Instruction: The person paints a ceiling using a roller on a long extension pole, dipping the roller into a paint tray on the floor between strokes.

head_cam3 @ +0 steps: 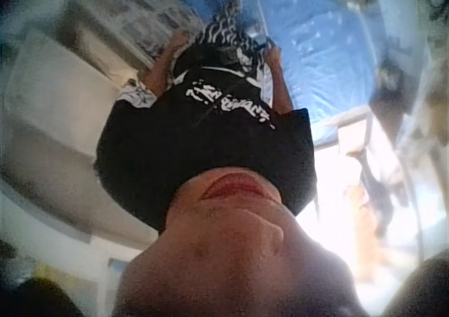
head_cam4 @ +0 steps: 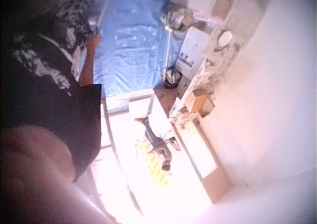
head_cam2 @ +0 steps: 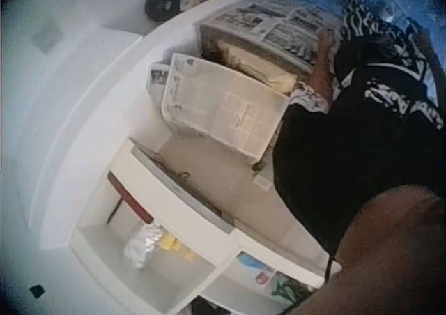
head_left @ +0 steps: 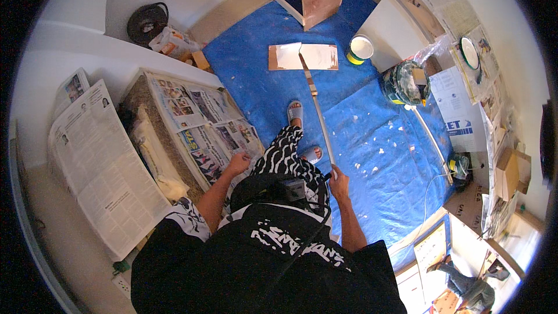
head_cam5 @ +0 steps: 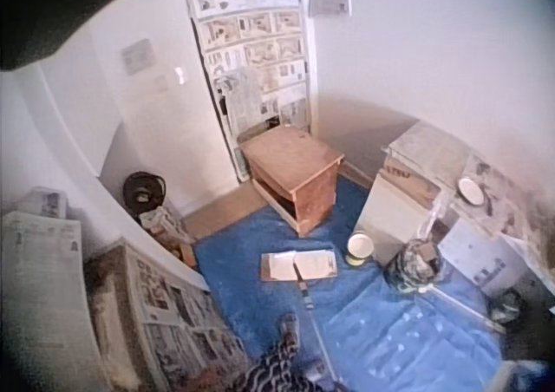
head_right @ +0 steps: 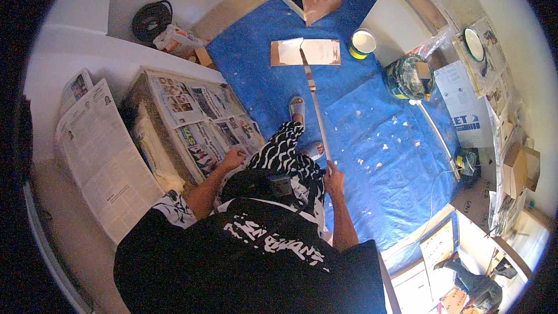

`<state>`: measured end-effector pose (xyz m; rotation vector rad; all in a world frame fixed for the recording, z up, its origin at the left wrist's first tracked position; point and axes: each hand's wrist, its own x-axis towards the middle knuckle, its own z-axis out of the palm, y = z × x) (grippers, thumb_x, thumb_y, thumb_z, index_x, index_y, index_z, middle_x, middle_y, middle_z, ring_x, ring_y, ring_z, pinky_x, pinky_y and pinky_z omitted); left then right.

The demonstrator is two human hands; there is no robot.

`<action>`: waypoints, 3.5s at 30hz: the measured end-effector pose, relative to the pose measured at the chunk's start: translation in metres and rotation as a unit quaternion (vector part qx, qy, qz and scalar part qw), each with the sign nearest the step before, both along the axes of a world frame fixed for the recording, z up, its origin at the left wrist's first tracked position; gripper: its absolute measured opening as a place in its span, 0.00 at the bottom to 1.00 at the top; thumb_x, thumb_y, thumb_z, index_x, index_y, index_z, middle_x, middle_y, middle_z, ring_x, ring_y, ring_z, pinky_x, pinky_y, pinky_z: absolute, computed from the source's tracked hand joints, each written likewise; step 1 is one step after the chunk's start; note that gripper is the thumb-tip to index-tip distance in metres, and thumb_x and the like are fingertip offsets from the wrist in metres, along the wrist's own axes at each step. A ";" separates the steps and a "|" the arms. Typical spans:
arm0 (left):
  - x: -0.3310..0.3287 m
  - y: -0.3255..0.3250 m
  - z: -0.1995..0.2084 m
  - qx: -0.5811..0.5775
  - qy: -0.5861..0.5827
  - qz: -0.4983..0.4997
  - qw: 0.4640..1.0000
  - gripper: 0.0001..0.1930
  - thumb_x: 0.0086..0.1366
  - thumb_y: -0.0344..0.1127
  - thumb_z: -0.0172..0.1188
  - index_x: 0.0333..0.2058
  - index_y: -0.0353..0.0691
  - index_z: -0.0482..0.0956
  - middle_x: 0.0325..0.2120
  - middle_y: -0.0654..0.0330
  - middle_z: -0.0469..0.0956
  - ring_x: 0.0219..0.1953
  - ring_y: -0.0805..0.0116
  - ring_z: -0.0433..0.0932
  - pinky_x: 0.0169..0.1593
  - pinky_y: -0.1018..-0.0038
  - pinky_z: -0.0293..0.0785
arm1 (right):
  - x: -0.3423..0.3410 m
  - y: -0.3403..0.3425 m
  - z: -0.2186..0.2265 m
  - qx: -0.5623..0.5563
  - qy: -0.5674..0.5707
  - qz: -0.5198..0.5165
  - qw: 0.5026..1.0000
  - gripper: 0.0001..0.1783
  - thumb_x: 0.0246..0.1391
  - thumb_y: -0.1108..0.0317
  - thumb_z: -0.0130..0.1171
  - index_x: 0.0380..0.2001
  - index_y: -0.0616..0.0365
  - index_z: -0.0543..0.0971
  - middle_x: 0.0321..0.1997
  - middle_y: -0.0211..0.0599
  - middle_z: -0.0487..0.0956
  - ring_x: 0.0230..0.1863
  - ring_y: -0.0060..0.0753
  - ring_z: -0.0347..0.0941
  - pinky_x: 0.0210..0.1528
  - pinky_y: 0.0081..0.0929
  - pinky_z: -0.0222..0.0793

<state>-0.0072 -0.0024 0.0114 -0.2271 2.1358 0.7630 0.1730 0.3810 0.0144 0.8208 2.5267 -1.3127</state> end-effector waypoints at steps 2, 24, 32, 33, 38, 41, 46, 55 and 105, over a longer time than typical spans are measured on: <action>0.001 0.002 -0.003 0.002 -0.007 -0.009 1.000 0.15 0.57 0.35 0.57 0.40 0.32 0.79 0.26 0.50 0.81 0.26 0.62 0.81 0.34 0.65 0.76 | 0.001 0.000 0.002 0.028 0.001 0.015 1.000 0.17 0.57 0.68 0.54 0.50 0.58 0.78 0.28 0.59 0.79 0.29 0.58 0.78 0.32 0.44 0.71; 0.007 0.013 -0.018 -0.030 -0.032 -0.112 0.993 0.19 0.58 0.37 0.58 0.48 0.36 0.78 0.37 0.48 0.82 0.42 0.54 0.81 0.48 0.62 0.76 | 0.088 -0.017 0.021 0.022 -0.034 -0.064 0.997 0.16 0.58 0.68 0.53 0.48 0.59 0.79 0.33 0.59 0.80 0.29 0.59 0.78 0.33 0.45 0.72; 0.006 -0.013 -0.047 0.016 -0.033 -0.031 0.999 0.21 0.56 0.35 0.57 0.49 0.34 0.77 0.34 0.48 0.82 0.29 0.58 0.83 0.39 0.65 0.78 | 0.009 0.001 0.027 0.020 -0.049 -0.054 0.997 0.16 0.57 0.68 0.54 0.47 0.59 0.79 0.37 0.60 0.80 0.38 0.60 0.78 0.39 0.44 0.74; 0.006 -0.012 -0.048 0.024 -0.029 -0.030 0.999 0.21 0.56 0.35 0.57 0.48 0.33 0.77 0.33 0.48 0.82 0.28 0.58 0.82 0.38 0.66 0.78 | 0.002 0.002 0.029 0.012 -0.067 -0.051 0.996 0.16 0.57 0.68 0.54 0.47 0.59 0.79 0.37 0.60 0.80 0.38 0.60 0.78 0.40 0.43 0.74; 0.001 -0.007 -0.041 0.027 -0.010 -0.053 0.998 0.19 0.56 0.34 0.57 0.46 0.33 0.78 0.29 0.48 0.82 0.27 0.59 0.82 0.35 0.66 0.77 | 0.028 -0.011 0.017 0.024 -0.016 -0.039 0.999 0.16 0.57 0.68 0.53 0.48 0.59 0.79 0.34 0.60 0.80 0.36 0.60 0.78 0.39 0.43 0.74; -0.002 -0.003 -0.057 0.033 0.016 -0.057 0.998 0.19 0.56 0.35 0.57 0.45 0.33 0.79 0.29 0.48 0.82 0.29 0.59 0.82 0.35 0.66 0.77 | 0.061 -0.021 0.031 0.024 -0.021 -0.041 0.999 0.17 0.58 0.67 0.52 0.48 0.59 0.79 0.29 0.60 0.79 0.31 0.58 0.78 0.37 0.44 0.73; -0.009 0.034 -0.006 -0.007 0.017 -0.112 0.994 0.19 0.55 0.37 0.58 0.45 0.33 0.79 0.31 0.48 0.82 0.33 0.59 0.83 0.39 0.65 0.77 | 0.106 -0.021 0.044 -0.003 -0.039 -0.050 0.998 0.18 0.57 0.68 0.53 0.50 0.58 0.79 0.25 0.61 0.78 0.26 0.58 0.77 0.32 0.45 0.71; 0.015 0.005 -0.035 0.005 -0.020 -0.077 0.997 0.18 0.56 0.37 0.58 0.44 0.36 0.80 0.32 0.49 0.82 0.35 0.60 0.83 0.42 0.65 0.77 | 0.047 -0.007 0.013 0.027 -0.011 -0.015 0.999 0.17 0.60 0.67 0.51 0.49 0.59 0.79 0.33 0.62 0.79 0.32 0.59 0.78 0.33 0.43 0.72; -0.066 0.644 -0.073 0.184 -0.386 -0.050 0.903 0.17 0.65 0.47 0.59 0.39 0.37 0.75 0.30 0.53 0.80 0.28 0.58 0.82 0.32 0.64 0.81 | 0.094 0.221 0.223 0.088 -0.126 -0.113 0.982 0.24 0.55 0.73 0.57 0.57 0.48 0.74 0.22 0.52 0.74 0.22 0.54 0.73 0.25 0.47 0.69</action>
